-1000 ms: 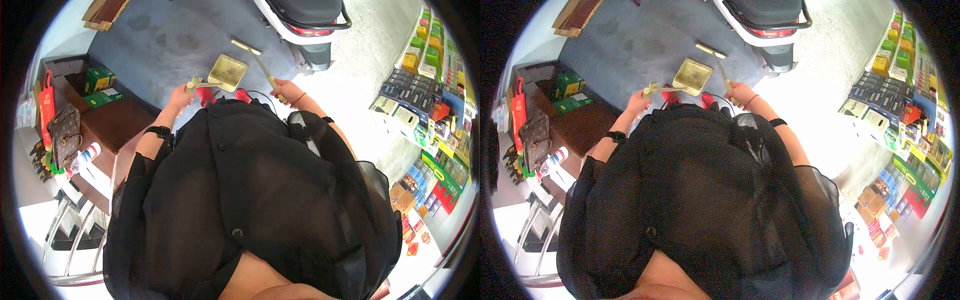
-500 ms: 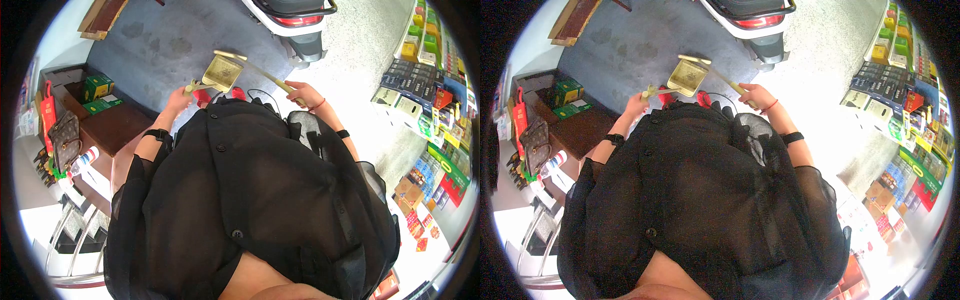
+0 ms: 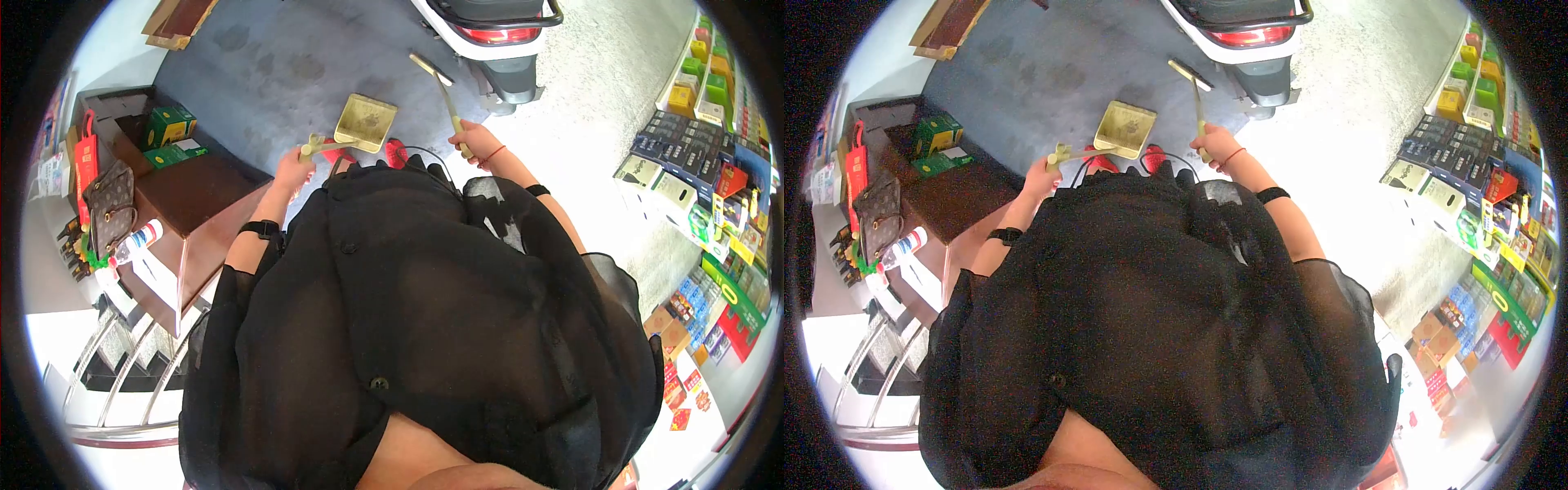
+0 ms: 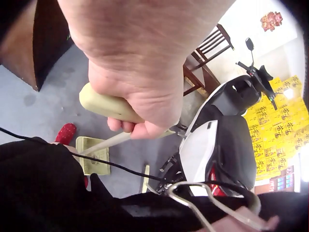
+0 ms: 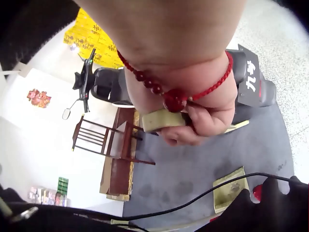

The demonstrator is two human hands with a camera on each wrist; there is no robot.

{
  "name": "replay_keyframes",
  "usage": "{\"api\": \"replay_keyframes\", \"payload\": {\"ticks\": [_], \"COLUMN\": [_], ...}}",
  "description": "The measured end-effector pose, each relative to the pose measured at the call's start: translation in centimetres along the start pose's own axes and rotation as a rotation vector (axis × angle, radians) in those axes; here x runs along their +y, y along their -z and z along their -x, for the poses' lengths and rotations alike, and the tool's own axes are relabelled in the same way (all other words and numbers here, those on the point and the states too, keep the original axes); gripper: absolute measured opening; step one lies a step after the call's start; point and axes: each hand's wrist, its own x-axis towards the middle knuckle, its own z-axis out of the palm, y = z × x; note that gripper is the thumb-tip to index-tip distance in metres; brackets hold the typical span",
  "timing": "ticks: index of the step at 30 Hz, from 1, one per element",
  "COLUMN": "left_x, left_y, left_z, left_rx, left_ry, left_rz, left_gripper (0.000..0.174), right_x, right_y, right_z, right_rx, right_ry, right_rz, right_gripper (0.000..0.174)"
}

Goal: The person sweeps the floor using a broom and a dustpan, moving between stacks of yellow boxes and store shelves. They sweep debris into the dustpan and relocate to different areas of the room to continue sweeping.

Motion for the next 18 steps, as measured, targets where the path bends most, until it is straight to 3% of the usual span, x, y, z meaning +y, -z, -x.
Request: {"api": "replay_keyframes", "payload": {"ticks": [5,8,11,18], "left_x": [-1.6,-2.9,-3.4,-7.1], "left_y": [0.4,1.0,1.2,2.4], "left_z": [0.7,0.1,-0.3,0.3], "left_rx": [0.002,-0.007,-0.011,-0.041], "left_ry": [0.022,0.006,-0.026,-0.09], "left_rz": [-0.027,-0.023,0.006,-0.143], "left_gripper": [0.042,0.044,0.042,0.031], "right_x": [-0.5,-0.2,0.1,2.8], "right_y": [-2.0,-3.8,-5.8,-7.1], "right_z": [1.6,1.7,3.5,6.7], "right_rx": [-0.002,-0.101,-0.201,-0.195], "right_ry": [0.002,0.017,0.049,0.065], "right_rz": [0.038,0.109,0.306,0.161], "right_gripper": [0.027,0.037,0.069,0.067]}}
